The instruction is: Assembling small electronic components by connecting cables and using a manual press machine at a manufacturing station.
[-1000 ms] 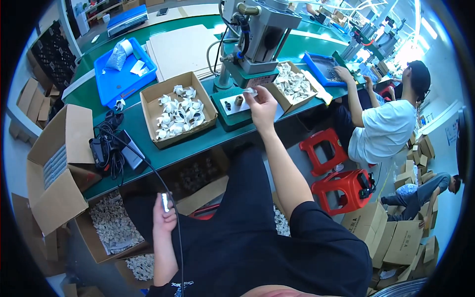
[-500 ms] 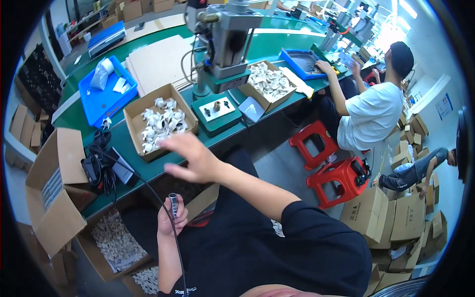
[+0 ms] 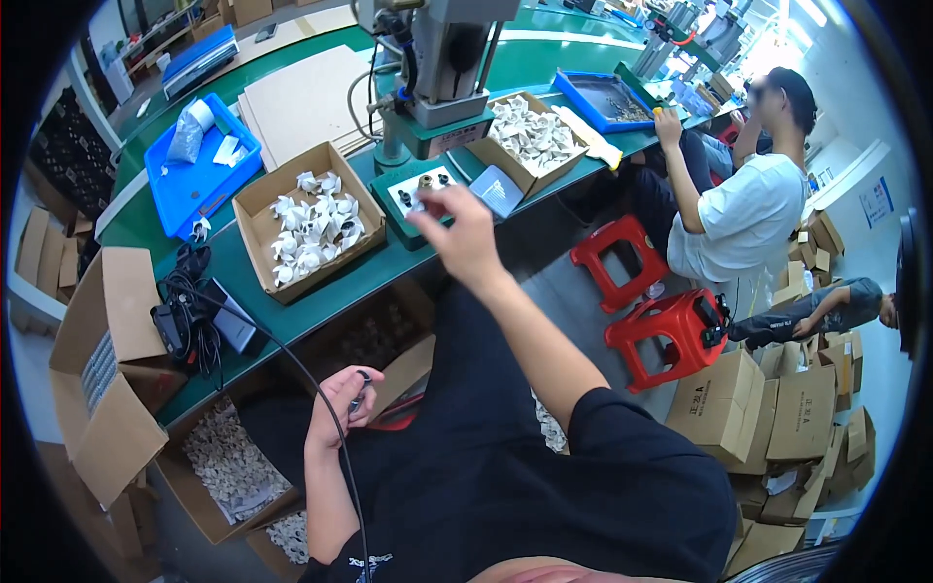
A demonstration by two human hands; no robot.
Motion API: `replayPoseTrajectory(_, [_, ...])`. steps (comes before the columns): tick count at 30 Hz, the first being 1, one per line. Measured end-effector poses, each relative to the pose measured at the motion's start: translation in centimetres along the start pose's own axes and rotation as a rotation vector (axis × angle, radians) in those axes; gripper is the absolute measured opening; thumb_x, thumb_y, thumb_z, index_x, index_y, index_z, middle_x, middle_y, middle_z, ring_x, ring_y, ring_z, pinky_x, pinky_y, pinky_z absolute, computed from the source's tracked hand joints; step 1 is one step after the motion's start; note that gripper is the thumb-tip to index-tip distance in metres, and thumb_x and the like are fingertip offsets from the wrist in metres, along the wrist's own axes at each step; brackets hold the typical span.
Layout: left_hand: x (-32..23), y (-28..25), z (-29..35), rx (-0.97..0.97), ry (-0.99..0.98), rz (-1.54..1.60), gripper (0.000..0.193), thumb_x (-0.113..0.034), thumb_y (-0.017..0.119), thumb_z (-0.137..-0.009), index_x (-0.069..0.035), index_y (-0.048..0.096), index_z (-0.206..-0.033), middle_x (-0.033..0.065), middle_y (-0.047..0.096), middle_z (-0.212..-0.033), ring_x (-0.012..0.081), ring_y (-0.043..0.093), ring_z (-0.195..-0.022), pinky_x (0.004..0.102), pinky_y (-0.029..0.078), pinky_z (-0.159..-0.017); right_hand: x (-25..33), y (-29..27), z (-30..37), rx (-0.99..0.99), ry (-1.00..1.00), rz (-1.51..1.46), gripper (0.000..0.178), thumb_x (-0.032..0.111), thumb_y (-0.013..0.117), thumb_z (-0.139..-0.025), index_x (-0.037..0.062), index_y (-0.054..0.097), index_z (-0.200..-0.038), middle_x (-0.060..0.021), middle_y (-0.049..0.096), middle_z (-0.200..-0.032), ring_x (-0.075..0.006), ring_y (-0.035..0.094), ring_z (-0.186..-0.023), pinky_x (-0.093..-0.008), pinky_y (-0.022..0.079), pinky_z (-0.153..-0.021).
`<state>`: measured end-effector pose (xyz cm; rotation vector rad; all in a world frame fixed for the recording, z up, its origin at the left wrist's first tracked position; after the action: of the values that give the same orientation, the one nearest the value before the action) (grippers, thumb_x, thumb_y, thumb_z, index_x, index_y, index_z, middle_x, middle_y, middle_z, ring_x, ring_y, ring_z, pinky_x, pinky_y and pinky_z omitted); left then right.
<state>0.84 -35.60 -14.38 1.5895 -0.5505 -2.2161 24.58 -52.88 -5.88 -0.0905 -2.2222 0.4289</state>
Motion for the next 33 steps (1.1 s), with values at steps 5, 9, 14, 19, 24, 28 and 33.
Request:
replayPoseTrajectory(5, [0.2,-3.9,2.3,-0.387,0.003,-0.373,0.028,-0.027,0.052,-0.099,-0.002,0.062,-0.106,-0.0015,0.051,-0.065,0.0016,0.033,-0.045,0.0177,0.023,-0.040,-3.4,-0.2,-3.4,0.053,0.045,0.175,0.023,0.011,0.075,-0.079,0.0001,0.071,-0.098,-0.0096,0.062,-0.084,-0.0201,0.064,-0.075,-0.0302,0.051,-0.068])
replayPoseTrajectory(9, [0.8,-9.4,6.0,-0.704,-0.004,-0.327,0.030,-0.032,0.051,-0.100,-0.005,0.062,-0.106,-0.0021,0.049,-0.064,0.0024,0.033,-0.042,0.0179,0.021,-0.038,-4.1,-0.4,-3.6,0.037,0.041,0.199,0.021,0.012,0.075,-0.080,-0.0009,0.072,-0.097,-0.0097,0.062,-0.086,-0.0200,0.064,-0.074,-0.0313,0.051,-0.069])
replayPoseTrajectory(14, [3.0,-16.1,8.8,-0.985,0.116,-0.110,0.028,-0.034,0.051,-0.099,-0.009,0.063,-0.103,-0.0030,0.051,-0.065,0.0022,0.034,-0.040,0.0181,0.019,-0.035,-3.5,-1.1,-5.8,0.194,0.201,0.212,0.025,0.017,0.076,-0.079,0.0000,0.072,-0.097,-0.0119,0.063,-0.088,-0.0231,0.065,-0.076,-0.0337,0.052,-0.071])
replayPoseTrajectory(19, [4.2,-19.4,7.8,-1.072,0.149,-0.026,0.027,-0.034,0.052,-0.099,-0.010,0.062,-0.101,-0.0032,0.052,-0.065,0.0023,0.034,-0.039,0.0178,0.019,-0.034,-4.6,0.0,-5.9,0.189,0.102,0.389,0.028,0.021,0.078,-0.077,0.0000,0.072,-0.095,-0.0144,0.064,-0.091,-0.0268,0.065,-0.079,-0.0354,0.052,-0.074])
replayPoseTrajectory(24, [5.4,-20.1,6.2,-1.153,0.166,-0.208,0.026,-0.033,0.052,-0.099,-0.009,0.062,-0.096,-0.0031,0.051,-0.063,0.0028,0.035,-0.039,0.0194,0.020,-0.034,-4.4,0.5,-5.1,0.123,0.037,0.390,0.029,0.023,0.077,-0.077,-0.0004,0.071,-0.092,-0.0159,0.065,-0.094,-0.0301,0.064,-0.084,-0.0367,0.052,-0.077])
replayPoseTrajectory(28, [5.7,-19.5,5.4,-1.112,0.211,-0.365,0.027,-0.033,0.053,-0.099,-0.008,0.063,-0.092,-0.0031,0.050,-0.061,0.0029,0.035,-0.041,0.0197,0.022,-0.037,-4.2,0.3,-5.2,0.142,0.152,0.335,0.028,0.025,0.077,-0.078,-0.0003,0.071,-0.090,-0.0159,0.066,-0.099,-0.0300,0.064,-0.089,-0.0356,0.052,-0.079])
replayPoseTrajectory(33, [6.7,-20.1,5.9,-1.118,0.289,-0.433,0.029,-0.034,0.053,-0.099,-0.008,0.064,-0.094,-0.0036,0.048,-0.059,0.0026,0.033,-0.041,0.0198,0.021,-0.038,-2.6,-0.8,-6.8,0.289,0.172,0.456,0.032,0.024,0.076,-0.078,-0.0003,0.069,-0.098,-0.0160,0.065,-0.101,-0.0311,0.063,-0.094,-0.0350,0.051,-0.084])
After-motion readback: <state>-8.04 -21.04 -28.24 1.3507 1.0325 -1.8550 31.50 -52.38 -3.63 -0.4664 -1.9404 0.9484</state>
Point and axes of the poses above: each hand's wrist, its own z-axis away from the middle knuckle, its own y-axis out of the palm, x = y × z, the point moved 1 cm from there along -z, towards the middle knuckle
